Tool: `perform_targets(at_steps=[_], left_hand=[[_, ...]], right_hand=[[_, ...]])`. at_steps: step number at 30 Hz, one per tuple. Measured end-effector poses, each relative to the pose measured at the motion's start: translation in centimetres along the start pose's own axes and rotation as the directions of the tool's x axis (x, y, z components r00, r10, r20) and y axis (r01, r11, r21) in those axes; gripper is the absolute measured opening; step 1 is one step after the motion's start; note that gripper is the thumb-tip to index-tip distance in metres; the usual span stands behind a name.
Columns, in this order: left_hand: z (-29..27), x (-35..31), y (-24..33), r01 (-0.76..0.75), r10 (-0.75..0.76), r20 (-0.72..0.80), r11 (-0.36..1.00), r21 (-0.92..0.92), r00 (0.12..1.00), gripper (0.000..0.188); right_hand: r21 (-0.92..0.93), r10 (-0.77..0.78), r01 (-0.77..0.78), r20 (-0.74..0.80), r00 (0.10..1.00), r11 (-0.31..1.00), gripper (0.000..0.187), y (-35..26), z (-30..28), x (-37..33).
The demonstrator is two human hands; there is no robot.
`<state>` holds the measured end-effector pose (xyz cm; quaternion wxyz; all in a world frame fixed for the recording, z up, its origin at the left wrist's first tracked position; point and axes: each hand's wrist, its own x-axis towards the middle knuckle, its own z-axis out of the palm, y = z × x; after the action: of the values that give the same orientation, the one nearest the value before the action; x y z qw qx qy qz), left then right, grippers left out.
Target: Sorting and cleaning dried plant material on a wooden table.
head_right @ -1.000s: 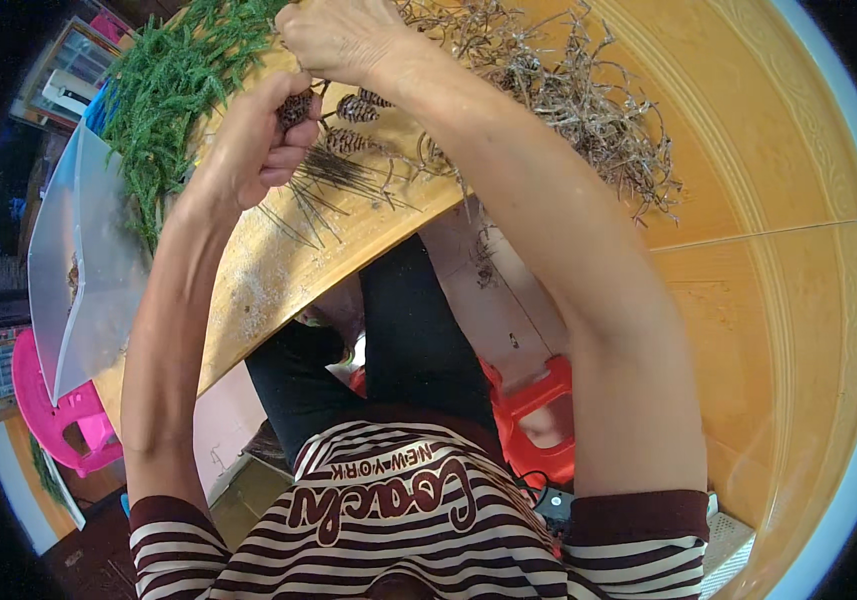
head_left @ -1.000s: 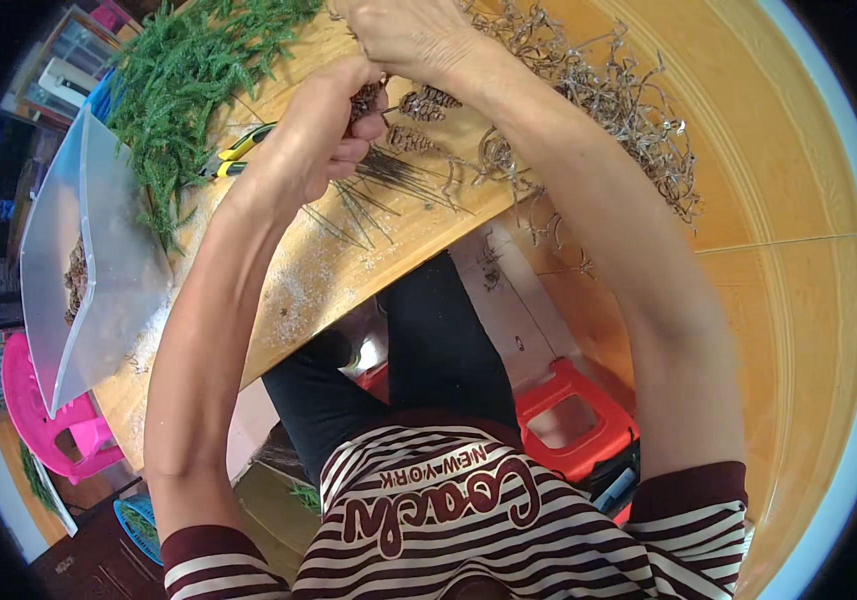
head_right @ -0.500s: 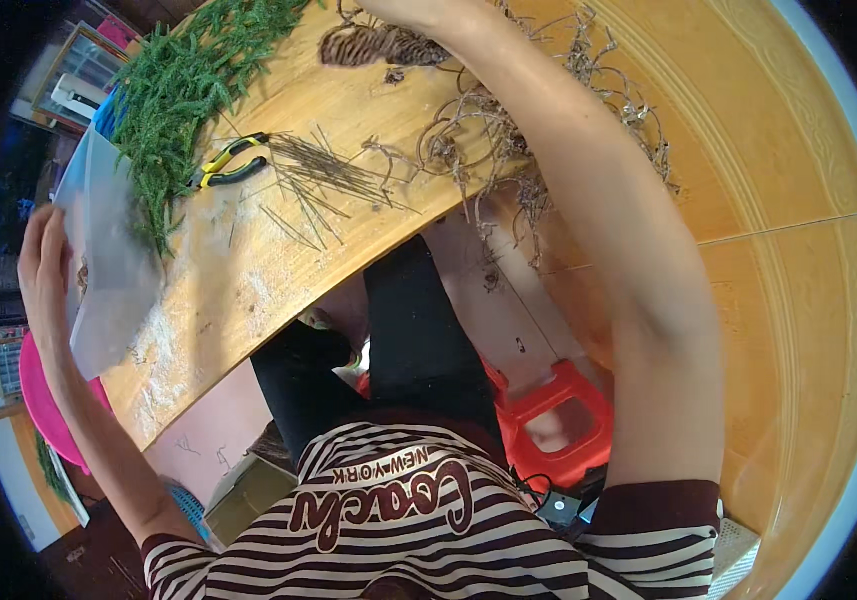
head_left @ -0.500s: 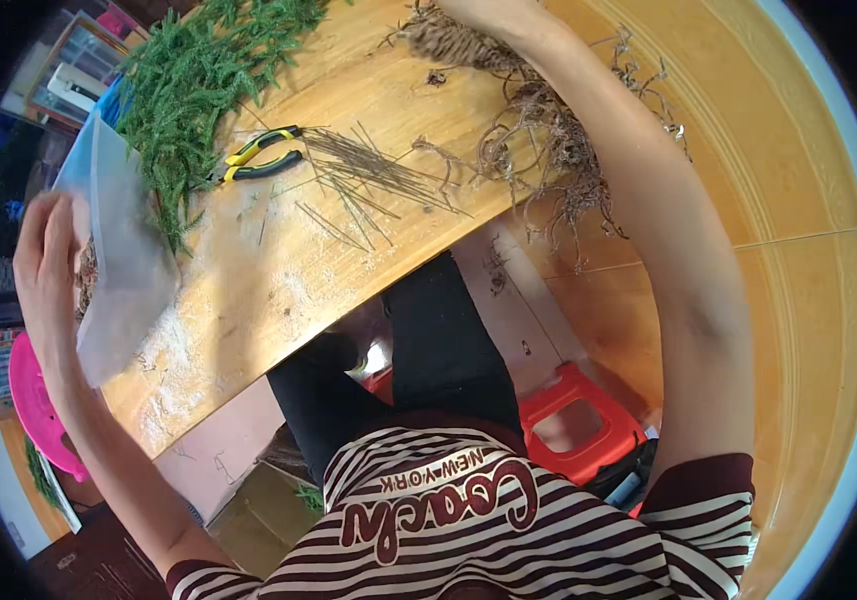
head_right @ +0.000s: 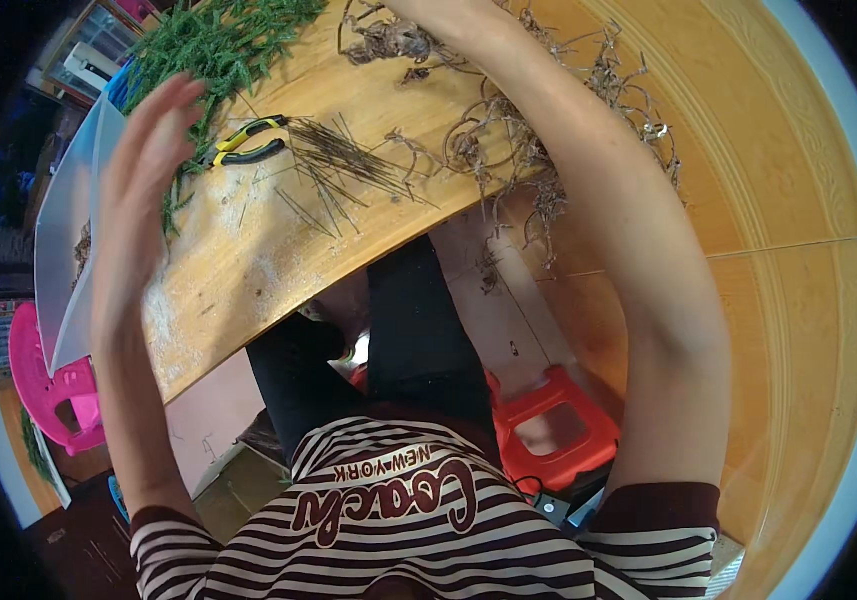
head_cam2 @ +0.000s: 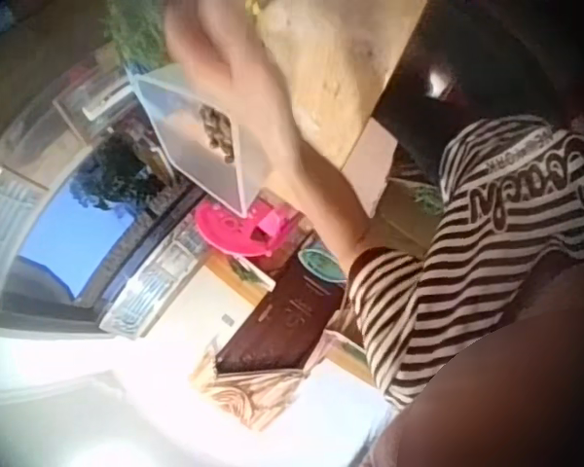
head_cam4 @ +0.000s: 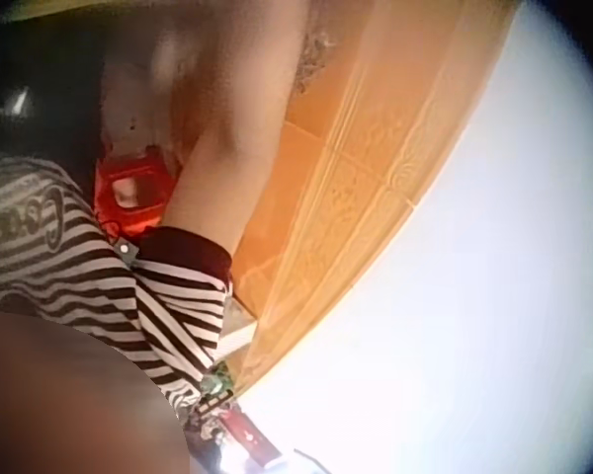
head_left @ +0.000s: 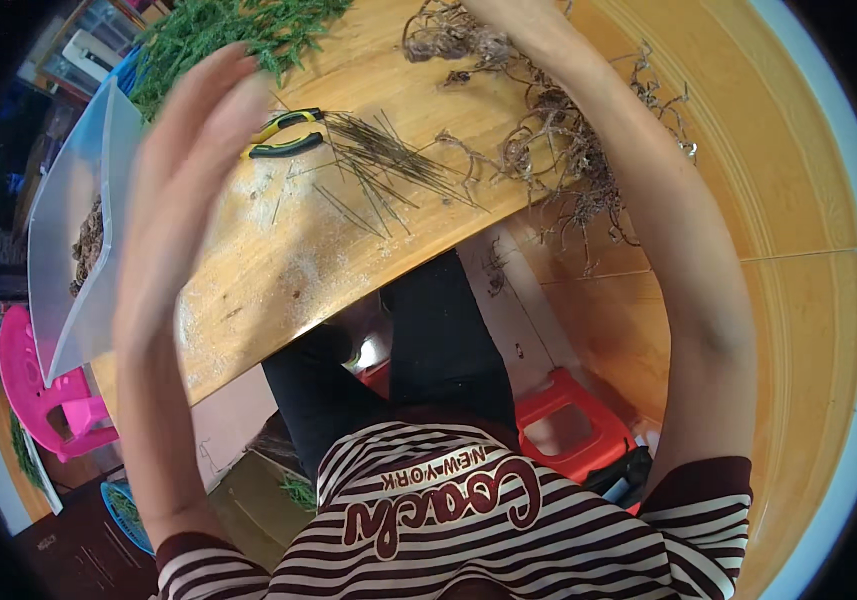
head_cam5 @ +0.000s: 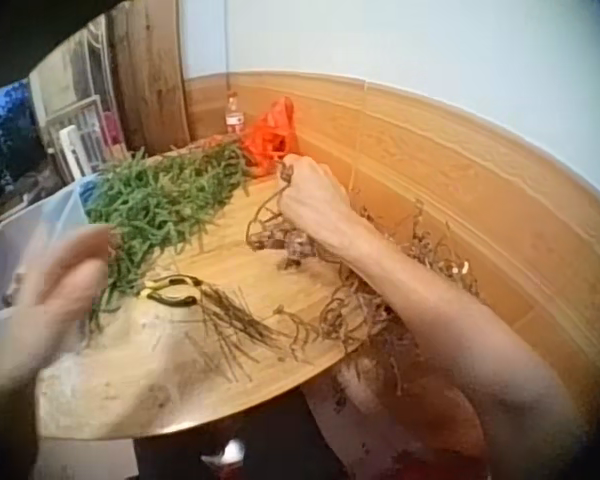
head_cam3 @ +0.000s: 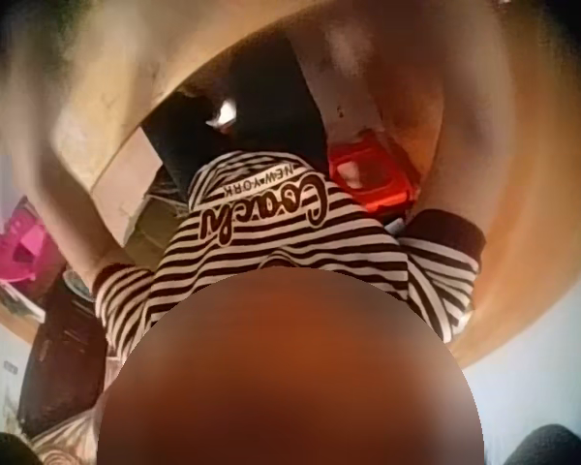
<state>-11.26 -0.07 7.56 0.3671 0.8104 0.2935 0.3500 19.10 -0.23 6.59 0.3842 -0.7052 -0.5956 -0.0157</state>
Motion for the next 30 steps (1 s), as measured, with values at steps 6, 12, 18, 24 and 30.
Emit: perform_targets(at_steps=[6,12,18,24,30], left_hand=[[9.4,5.2,-4.0,-0.06,0.064,-0.016,0.767,-0.639,0.998,0.066],[13.3,6.1,3.7,0.498,-0.586,0.205,0.398,-0.77,0.784,0.061],[13.3,5.1,-2.1,0.447,-0.298,0.335,0.521,-0.727,0.894,0.056],[11.9,4.1,-2.5,0.455,-0.278,0.362,0.593,-0.664,0.89,0.039],[10.5,3.5,-0.6,0.578,-0.351,0.46,0.441,-0.687,0.815,0.028]], right_hand=[[-0.062,0.069,-0.068,0.02,0.997,0.996,0.016,-3.0,-0.2,-0.6],[-0.21,-0.037,0.047,0.051,0.998,0.977,0.02,-3.7,0.1,-2.2],[-0.232,-0.076,0.086,0.051,0.996,0.969,0.018,-2.1,1.1,-1.2],[-0.321,-0.135,0.138,0.033,0.99,0.937,0.015,-1.6,0.9,-1.1],[-0.375,-0.119,0.121,0.027,0.993,0.919,0.015,-1.5,0.5,-1.0]])
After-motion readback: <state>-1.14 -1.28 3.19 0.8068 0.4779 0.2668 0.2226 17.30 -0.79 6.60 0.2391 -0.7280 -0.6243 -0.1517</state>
